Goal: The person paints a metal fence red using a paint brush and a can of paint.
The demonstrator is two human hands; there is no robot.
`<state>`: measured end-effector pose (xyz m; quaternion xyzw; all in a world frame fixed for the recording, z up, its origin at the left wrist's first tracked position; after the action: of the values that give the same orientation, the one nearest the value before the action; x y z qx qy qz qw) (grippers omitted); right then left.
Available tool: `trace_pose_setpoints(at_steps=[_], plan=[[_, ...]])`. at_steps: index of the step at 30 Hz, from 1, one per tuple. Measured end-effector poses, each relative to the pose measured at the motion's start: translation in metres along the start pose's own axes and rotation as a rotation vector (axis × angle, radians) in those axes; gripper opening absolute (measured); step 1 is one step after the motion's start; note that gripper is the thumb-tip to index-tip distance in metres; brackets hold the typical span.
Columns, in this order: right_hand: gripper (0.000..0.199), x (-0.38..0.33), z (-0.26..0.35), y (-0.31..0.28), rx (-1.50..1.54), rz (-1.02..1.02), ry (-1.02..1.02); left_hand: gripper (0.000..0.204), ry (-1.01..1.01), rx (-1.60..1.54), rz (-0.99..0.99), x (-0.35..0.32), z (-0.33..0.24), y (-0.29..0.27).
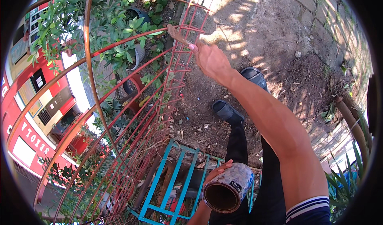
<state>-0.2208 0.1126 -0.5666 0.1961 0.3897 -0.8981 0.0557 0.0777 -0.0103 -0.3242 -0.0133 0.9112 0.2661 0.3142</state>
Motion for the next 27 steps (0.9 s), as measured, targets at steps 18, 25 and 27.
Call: trace_pose_setpoints(at_steps=[18,25,27], plan=[[0.042,0.059,-0.027,-0.021,-0.172,0.126,-0.121,0.050,0.094,0.050,-0.128,-0.026,-0.001,-0.022],[0.056,0.095,-0.124,0.020,-0.234,-0.247,-0.368,0.053,0.081,-0.081,-0.078,-0.014,0.016,-0.022],[0.059,0.048,-0.001,-0.001,-0.117,0.094,-0.185,0.053,0.115,0.011,-0.121,-0.025,-0.005,-0.032]])
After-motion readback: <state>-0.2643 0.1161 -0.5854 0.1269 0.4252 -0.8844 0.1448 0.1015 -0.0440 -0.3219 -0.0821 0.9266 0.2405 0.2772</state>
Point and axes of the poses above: each hand's wrist, its own x-axis towards the middle knuckle, its own y-axis out of the palm, z = x × y, the point moved 1 cm from there along x, towards the middle knuckle, and after that the axes turned 13 degrees about -x, right-handed, at the moved point
